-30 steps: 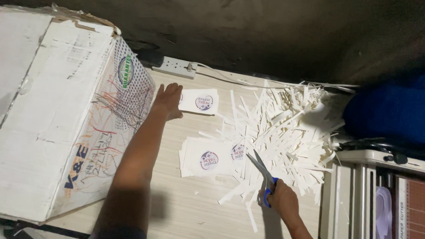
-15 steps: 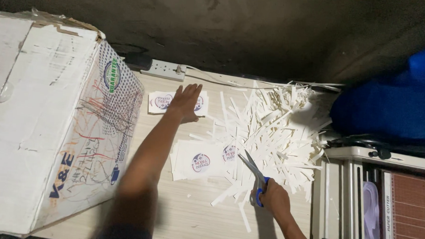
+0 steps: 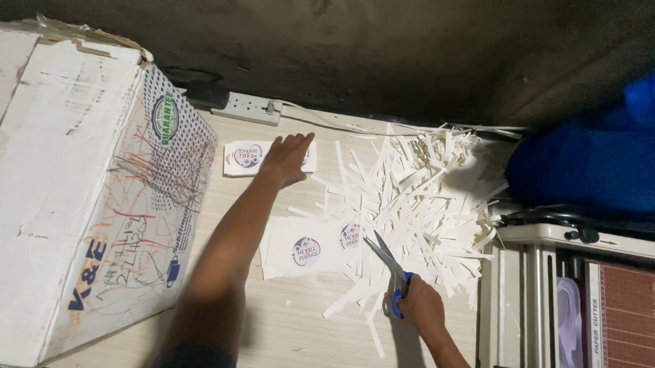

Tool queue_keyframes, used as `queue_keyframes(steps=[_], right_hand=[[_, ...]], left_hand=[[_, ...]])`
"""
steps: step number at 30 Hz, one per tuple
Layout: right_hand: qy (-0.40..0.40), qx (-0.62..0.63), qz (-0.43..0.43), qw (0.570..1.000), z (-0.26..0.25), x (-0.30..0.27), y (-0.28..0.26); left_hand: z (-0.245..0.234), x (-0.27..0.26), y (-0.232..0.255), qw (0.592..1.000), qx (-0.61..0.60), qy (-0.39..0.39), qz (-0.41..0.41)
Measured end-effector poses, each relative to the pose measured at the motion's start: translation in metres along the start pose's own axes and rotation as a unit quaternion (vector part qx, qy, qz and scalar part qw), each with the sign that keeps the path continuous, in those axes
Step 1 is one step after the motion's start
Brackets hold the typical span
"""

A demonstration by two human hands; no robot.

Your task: The person uses blue-handled scissors to cut a sheet of white paper printed with circular logos into individual pieces. The person repeatedly cuts the paper, separates the cut pieces, and places them into a pile on the table.

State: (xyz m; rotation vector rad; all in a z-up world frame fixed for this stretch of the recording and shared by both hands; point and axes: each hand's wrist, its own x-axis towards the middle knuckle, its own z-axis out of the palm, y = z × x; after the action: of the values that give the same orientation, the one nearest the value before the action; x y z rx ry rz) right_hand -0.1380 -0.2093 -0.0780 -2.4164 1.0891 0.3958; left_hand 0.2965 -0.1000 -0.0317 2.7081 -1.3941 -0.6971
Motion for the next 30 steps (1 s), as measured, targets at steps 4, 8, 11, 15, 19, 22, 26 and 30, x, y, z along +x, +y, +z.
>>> queue_keyframes(steps=[4,8,11,15,19,22,26,30], right_hand=[[-0.008,-0.012,0.006,1.000,-0.002,0.001,-0.002],[-0.063,-0.003,0.048,0.997,-0.016,-0.001,-0.014],[-0.055,-0.008,0.045,0.997,-0.015,-0.002,-0.012],[-0.026,0.010,0.021,0.999,-0.009,-0.001,-0.003],[-0.040,0.091,0.068,0.993,-0.050,-0.021,-0.033],[0.017,0.163,0.021,0.986,-0.042,-0.011,-0.039],[0.059,0.280,-0.119,0.951,-0.062,0.049,-0.113],[0.011,0.311,-0.147,0.939,-0.067,0.135,-0.199]], left_hand=[[-0.004,-0.002,0.009,0.999,0.033,0.003,-0.005],[0.013,-0.007,0.003,0.990,-0.052,0.073,-0.108],[0.037,-0.020,-0.022,0.936,-0.154,0.213,-0.234],[0.062,-0.037,-0.076,0.876,-0.190,0.278,-0.345],[0.093,-0.048,-0.099,0.841,-0.256,0.346,-0.329],[0.106,-0.059,-0.114,0.819,-0.317,0.383,-0.287],[0.114,-0.054,-0.129,0.826,-0.330,0.390,-0.238],[0.137,-0.031,-0.168,0.832,-0.326,0.390,-0.222]])
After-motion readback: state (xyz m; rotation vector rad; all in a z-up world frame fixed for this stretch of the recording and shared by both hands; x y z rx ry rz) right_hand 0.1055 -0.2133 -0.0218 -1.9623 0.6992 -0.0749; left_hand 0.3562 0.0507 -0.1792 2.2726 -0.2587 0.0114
